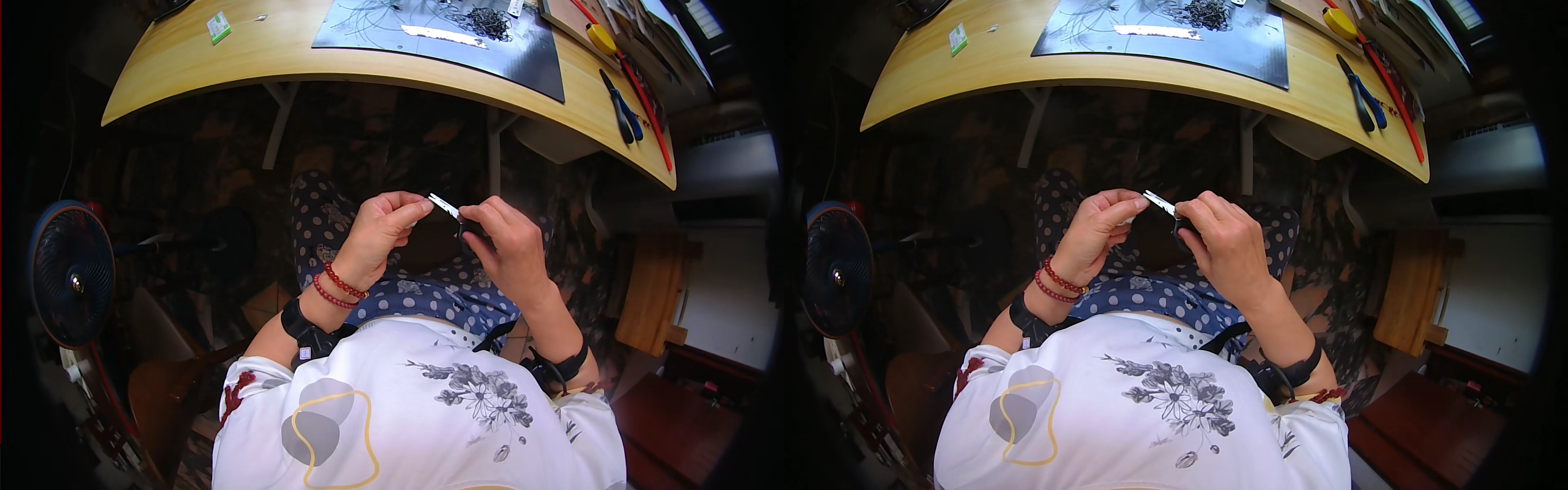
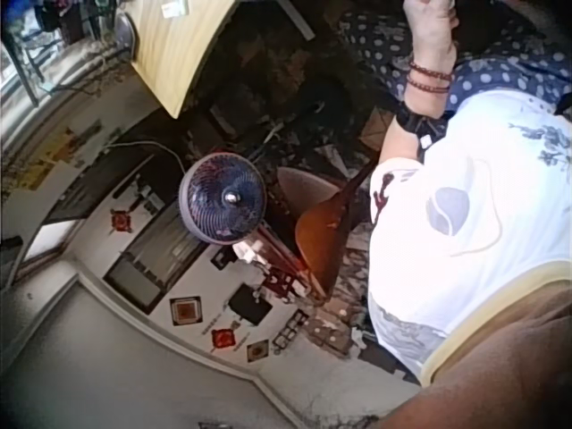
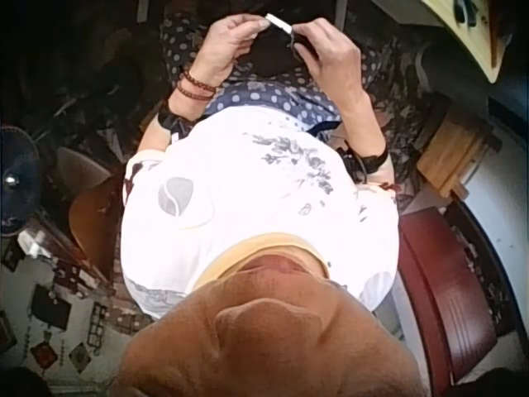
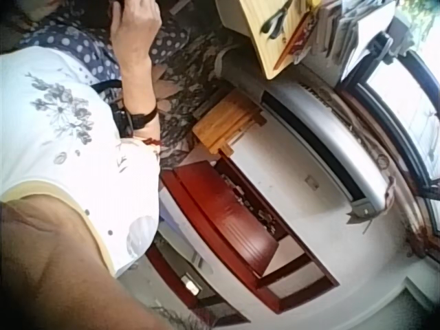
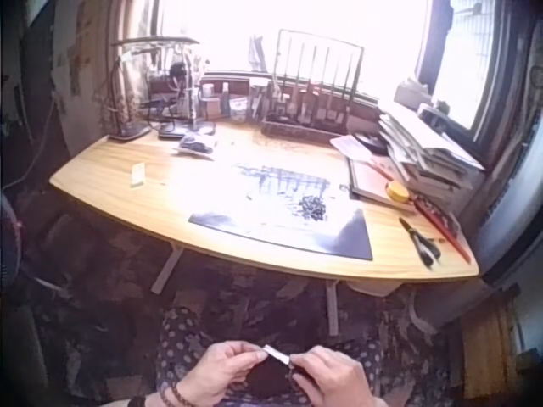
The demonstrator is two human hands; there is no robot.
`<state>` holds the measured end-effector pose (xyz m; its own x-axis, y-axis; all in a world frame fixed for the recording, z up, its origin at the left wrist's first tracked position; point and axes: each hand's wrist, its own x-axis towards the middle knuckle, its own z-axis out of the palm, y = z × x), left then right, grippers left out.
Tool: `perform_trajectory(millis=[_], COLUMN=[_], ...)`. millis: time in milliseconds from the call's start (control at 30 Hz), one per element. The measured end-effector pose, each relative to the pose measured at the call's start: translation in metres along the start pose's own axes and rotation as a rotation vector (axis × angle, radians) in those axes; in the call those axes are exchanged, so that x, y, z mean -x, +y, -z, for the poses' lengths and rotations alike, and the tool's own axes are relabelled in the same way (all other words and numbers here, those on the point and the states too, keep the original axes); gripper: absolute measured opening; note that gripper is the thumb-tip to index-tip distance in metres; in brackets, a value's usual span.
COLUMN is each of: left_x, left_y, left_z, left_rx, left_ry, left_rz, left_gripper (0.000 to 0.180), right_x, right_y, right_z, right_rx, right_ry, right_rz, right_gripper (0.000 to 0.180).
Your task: Tying fishing hooks and lines to small white components at a desk.
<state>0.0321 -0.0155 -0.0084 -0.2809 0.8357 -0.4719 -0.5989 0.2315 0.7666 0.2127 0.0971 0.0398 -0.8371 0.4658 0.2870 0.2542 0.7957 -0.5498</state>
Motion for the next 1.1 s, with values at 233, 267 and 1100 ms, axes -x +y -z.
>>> perform_trajectory(millis=[233, 267, 1100], left_x=[-0.002, -0.002, 0.01], left_y=[0.001, 0.001, 0.017], left_z=[-0.001, -0.001, 0.0], left_rx=[-0.001, -0.02, 0.138], left_ry=[-0.025, -0.023, -0.106], left_rz=[0.021, 0.014, 0.085], left_gripper=[0.011, 0.011, 0.008], right_x=[0.003, 0.003, -0.062], right_y=[0.003, 0.004, -0.011], right_z=[0.002, 0.003, 0.027], right_rx=[-0.162, -0.236, -0.238], right_ry=[0.015, 0.048, -0.076], right_rz=[-0.084, -0.128, 0.059], right_gripper=[0.029, 0.028, 0.02])
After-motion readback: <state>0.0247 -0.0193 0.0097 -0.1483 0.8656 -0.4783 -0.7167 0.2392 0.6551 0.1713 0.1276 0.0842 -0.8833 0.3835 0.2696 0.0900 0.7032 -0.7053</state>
